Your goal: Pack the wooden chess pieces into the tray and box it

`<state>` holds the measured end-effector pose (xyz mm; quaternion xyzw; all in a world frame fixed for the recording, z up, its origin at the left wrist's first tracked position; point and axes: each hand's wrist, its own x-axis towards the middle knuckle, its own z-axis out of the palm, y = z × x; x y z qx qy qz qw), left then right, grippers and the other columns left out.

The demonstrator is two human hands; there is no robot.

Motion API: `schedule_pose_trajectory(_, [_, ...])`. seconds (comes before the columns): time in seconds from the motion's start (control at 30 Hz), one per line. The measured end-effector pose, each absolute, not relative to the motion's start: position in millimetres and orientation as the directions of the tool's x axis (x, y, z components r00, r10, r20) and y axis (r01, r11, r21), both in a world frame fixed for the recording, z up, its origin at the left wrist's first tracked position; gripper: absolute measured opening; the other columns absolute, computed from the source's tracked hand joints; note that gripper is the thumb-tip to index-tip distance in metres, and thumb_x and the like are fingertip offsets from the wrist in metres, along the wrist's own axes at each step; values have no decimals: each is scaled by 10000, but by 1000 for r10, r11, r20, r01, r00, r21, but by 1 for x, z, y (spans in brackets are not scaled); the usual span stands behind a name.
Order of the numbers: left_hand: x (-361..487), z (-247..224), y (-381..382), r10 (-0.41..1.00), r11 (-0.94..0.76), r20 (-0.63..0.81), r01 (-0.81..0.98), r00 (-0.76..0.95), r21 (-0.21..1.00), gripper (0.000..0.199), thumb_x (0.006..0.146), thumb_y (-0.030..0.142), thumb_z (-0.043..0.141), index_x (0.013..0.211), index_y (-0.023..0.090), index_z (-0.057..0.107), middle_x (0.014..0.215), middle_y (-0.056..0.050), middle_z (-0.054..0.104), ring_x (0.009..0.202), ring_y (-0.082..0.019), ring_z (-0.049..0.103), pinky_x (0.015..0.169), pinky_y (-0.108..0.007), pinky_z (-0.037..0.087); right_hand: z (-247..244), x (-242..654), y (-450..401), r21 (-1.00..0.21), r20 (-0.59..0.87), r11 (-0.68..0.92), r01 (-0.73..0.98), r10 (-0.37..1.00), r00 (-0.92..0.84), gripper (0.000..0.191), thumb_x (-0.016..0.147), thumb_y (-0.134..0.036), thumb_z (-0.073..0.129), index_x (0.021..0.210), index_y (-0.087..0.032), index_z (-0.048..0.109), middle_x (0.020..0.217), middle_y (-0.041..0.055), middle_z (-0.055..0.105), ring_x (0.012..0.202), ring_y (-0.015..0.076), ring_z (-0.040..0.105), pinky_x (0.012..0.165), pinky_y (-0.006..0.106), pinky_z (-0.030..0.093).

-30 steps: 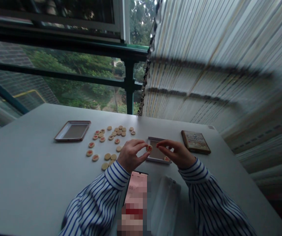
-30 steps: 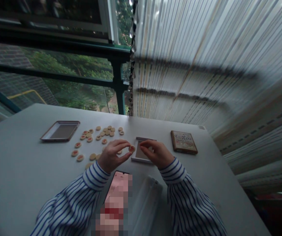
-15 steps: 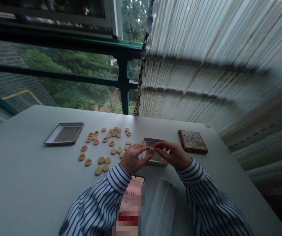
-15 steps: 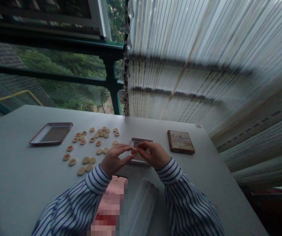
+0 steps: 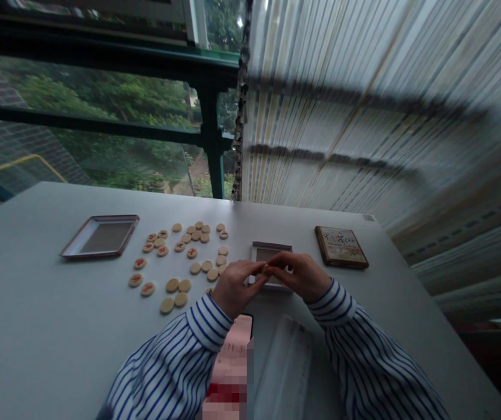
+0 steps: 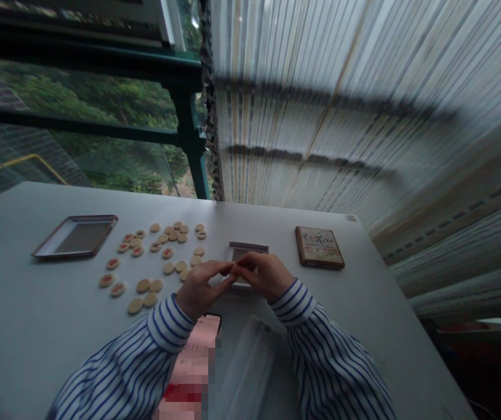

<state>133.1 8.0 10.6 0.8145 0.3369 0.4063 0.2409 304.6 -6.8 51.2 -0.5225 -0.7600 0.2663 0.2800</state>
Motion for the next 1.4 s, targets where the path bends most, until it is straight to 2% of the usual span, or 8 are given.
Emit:
schedule_pose_trajectory(0.27, [134,10,5,869,-442,347,237,353,865,233,740,306,575,909,159,640,775,-46,667,686,-129,595,647,-248,486,50,306,-8,-693,157,327,643,938,-308,164,792,-273,515,824,-165,634,704,21,662,597,94,572,560,196,429])
schedule_pose_trajectory(0.57, [135,11,6,934,-317,245,281,260,906,220,744,327,558,852,175,676,741,-31,691,595,-114,578,513,-207,446,49,303,-9,-592,207,441,674,892,-402,191,758,-214,542,938,-172,592,804,24,657,690,106,579,620,210,434])
schedule_pose_trajectory(0.73, [136,14,5,941,-303,247,255,230,918,214,748,320,554,831,171,682,737,-26,695,610,-121,591,544,-215,461,49,301,-9,-473,280,508,720,862,-423,181,747,-246,568,914,-178,588,819,37,647,760,141,566,701,264,422])
schedule_pose_trajectory(0.93, [134,11,6,933,-338,277,298,229,893,222,769,324,523,821,173,678,733,-21,690,617,-126,598,554,-222,468,47,301,-8,-417,320,535,735,843,-432,144,761,-260,551,880,-188,587,808,41,648,771,144,570,717,269,414])
schedule_pose_trajectory(1.13, [126,9,9,897,-440,408,456,172,774,182,764,273,517,829,163,646,725,-29,658,551,-96,549,494,-205,435,53,307,-9,-394,292,524,756,850,-437,153,766,-262,536,880,-185,605,792,41,658,729,135,578,698,256,423])
schedule_pose_trajectory(1.4, [124,3,10,851,-523,447,511,275,682,180,750,203,505,880,127,603,763,-56,624,521,-87,534,486,-204,455,53,324,-5,-380,201,458,803,889,-412,161,762,-261,525,870,-192,624,775,30,664,678,129,583,650,240,439])
